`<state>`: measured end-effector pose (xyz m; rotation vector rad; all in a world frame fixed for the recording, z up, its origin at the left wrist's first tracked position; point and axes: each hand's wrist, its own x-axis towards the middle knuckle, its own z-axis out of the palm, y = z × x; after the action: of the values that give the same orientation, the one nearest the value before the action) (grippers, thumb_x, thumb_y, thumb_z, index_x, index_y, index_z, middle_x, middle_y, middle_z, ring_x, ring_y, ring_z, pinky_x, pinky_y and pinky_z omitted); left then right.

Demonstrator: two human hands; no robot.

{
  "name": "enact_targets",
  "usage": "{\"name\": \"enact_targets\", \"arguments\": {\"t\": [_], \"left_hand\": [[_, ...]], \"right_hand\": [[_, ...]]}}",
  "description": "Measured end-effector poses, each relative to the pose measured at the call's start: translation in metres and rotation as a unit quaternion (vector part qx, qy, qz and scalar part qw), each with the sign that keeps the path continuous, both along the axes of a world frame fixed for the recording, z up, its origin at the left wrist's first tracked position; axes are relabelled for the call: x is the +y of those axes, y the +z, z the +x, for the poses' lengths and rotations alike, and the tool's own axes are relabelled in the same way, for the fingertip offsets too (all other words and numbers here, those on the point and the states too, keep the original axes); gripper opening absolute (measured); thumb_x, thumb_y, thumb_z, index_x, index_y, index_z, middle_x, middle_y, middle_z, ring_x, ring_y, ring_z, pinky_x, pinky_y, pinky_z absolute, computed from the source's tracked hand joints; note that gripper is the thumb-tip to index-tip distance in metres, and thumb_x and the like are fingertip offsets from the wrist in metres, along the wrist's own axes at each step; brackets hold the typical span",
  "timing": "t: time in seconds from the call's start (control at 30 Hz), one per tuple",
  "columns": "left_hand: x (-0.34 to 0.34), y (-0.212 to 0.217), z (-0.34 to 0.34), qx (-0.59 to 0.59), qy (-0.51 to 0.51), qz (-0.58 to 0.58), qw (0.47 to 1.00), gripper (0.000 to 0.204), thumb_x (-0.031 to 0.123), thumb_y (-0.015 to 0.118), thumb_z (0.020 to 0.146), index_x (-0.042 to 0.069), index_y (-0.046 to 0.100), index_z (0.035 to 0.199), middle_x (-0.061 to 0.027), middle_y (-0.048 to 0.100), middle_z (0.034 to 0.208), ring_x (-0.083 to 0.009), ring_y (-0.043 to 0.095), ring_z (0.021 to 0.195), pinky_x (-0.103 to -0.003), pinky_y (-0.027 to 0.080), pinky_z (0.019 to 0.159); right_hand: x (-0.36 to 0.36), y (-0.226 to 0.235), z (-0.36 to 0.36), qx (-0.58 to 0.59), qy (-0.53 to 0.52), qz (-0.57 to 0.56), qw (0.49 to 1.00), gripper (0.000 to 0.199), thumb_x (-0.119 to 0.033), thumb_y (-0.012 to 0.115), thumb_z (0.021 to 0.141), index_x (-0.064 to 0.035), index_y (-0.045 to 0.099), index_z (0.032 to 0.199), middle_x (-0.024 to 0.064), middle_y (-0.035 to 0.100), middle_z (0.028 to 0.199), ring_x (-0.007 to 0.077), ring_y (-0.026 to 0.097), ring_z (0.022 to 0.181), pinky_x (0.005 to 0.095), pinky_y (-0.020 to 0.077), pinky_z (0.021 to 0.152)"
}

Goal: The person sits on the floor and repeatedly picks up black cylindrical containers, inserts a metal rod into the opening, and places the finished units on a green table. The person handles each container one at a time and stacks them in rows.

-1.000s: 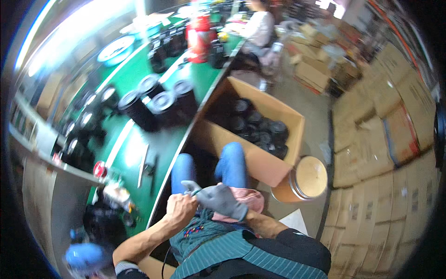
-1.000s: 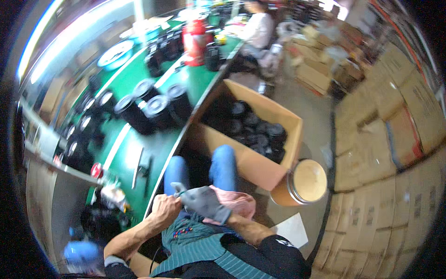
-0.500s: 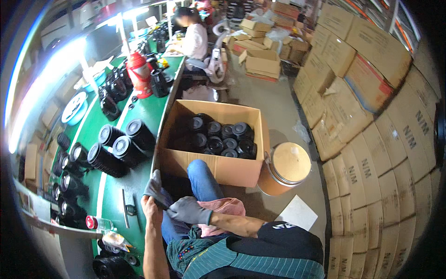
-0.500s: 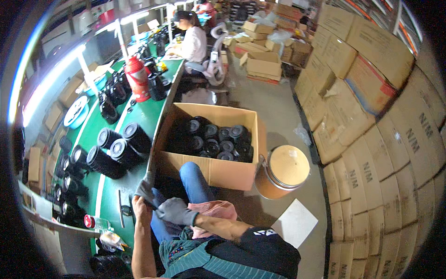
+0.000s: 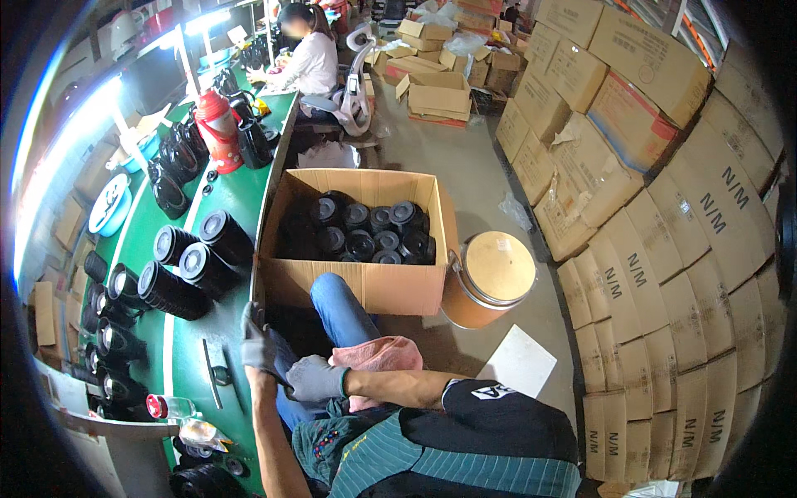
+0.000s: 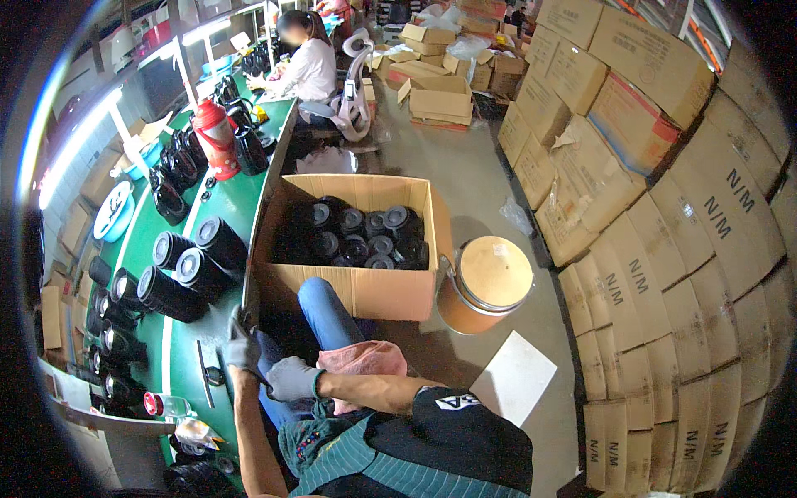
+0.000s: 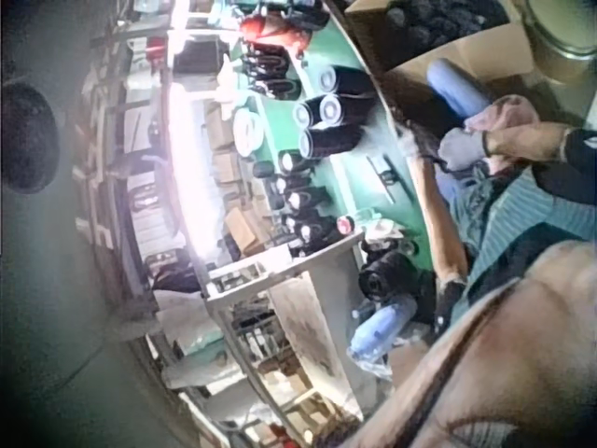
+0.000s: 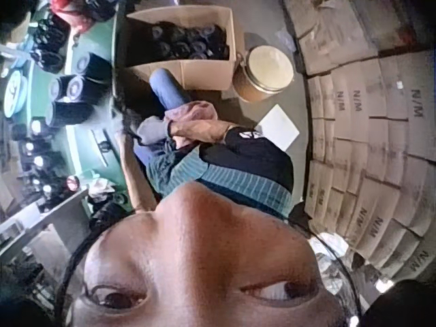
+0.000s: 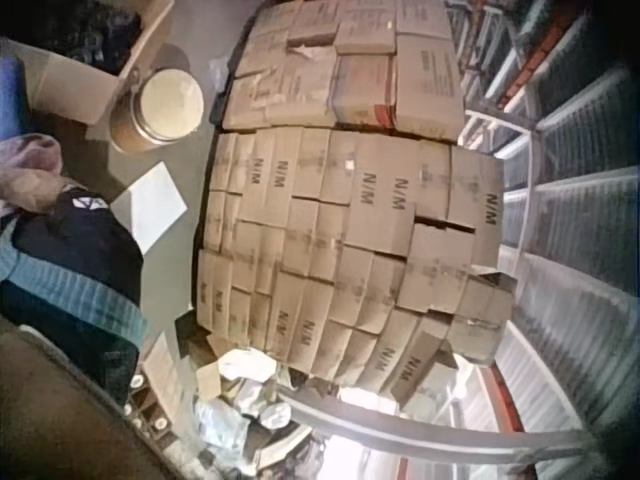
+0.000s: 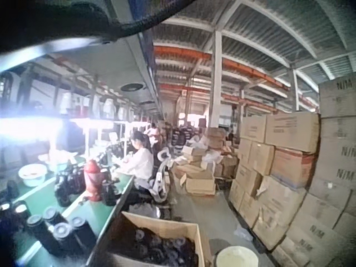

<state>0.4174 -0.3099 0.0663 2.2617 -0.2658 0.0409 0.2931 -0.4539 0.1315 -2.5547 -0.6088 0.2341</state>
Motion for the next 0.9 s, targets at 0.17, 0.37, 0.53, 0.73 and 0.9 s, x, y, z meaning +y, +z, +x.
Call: {"name": "enact_targets", "arguments": {"t": [0.17, 0.37, 0.53, 0.73, 0.9], "left_hand": [[0.023, 0.009, 0.011, -0.059, -0.037, 0.106, 0.992, 0.054, 0.000, 0.062, 0.099, 0.002, 0.041, 0.149, -0.0216, 0.062, 0.141, -0.0345, 0.065, 0.126, -0.040, 0.053, 0.107], [0.023, 0.014, -0.009, 0.265, 0.151, -0.480, 0.822, 0.076, 0.069, 0.039, 0.104, 0.013, 0.064, 0.148, -0.0111, 0.067, 0.142, -0.0266, 0.058, 0.132, -0.051, 0.039, 0.115], [0.009, 0.040, -0.010, 0.434, -0.006, -0.630, 0.645, 0.105, 0.090, 0.015, 0.096, 0.022, 0.032, 0.173, -0.0144, 0.055, 0.163, -0.0437, 0.048, 0.145, -0.064, 0.012, 0.126], [0.030, 0.041, 0.026, 0.117, 0.200, -0.666, 0.709, 0.063, 0.013, 0.068, 0.103, 0.005, 0.046, 0.161, -0.0116, 0.068, 0.137, -0.0164, 0.067, 0.116, -0.029, 0.058, 0.083], [0.049, 0.054, 0.050, -0.214, 0.366, -0.094, 0.901, 0.059, 0.049, 0.045, 0.114, 0.007, 0.061, 0.152, -0.0165, 0.065, 0.142, -0.0371, 0.049, 0.145, -0.056, 0.024, 0.126]], "right_hand": [[0.006, 0.015, 0.007, -0.102, 0.093, 0.075, 0.988, 0.047, -0.038, 0.056, 0.097, -0.0043, 0.072, 0.069, 0.0243, 0.071, 0.072, 0.0430, 0.072, 0.069, 0.0569, 0.0562, 0.066], [0.012, 0.022, 0.005, -0.021, 0.172, 0.058, 0.983, 0.048, -0.043, 0.054, 0.100, -0.0125, 0.070, 0.067, 0.0146, 0.072, 0.072, 0.0373, 0.071, 0.063, 0.0536, 0.0539, 0.061], [0.023, 0.030, 0.010, 0.004, 0.224, 0.071, 0.972, 0.054, -0.049, 0.050, 0.106, -0.0128, 0.074, 0.073, 0.0179, 0.072, 0.075, 0.0396, 0.074, 0.070, 0.0554, 0.0561, 0.067], [0.035, 0.050, 0.050, 0.129, 0.211, 0.063, 0.967, 0.053, -0.045, 0.052, 0.105, -0.0109, 0.073, 0.071, 0.0197, 0.068, 0.073, 0.0423, 0.071, 0.070, 0.0547, 0.0551, 0.069], [0.052, 0.053, 0.075, 0.037, 0.255, 0.105, 0.961, 0.051, -0.040, 0.058, 0.105, -0.0096, 0.069, 0.065, 0.0173, 0.067, 0.065, 0.0377, 0.070, 0.062, 0.0506, 0.0539, 0.062]]}}
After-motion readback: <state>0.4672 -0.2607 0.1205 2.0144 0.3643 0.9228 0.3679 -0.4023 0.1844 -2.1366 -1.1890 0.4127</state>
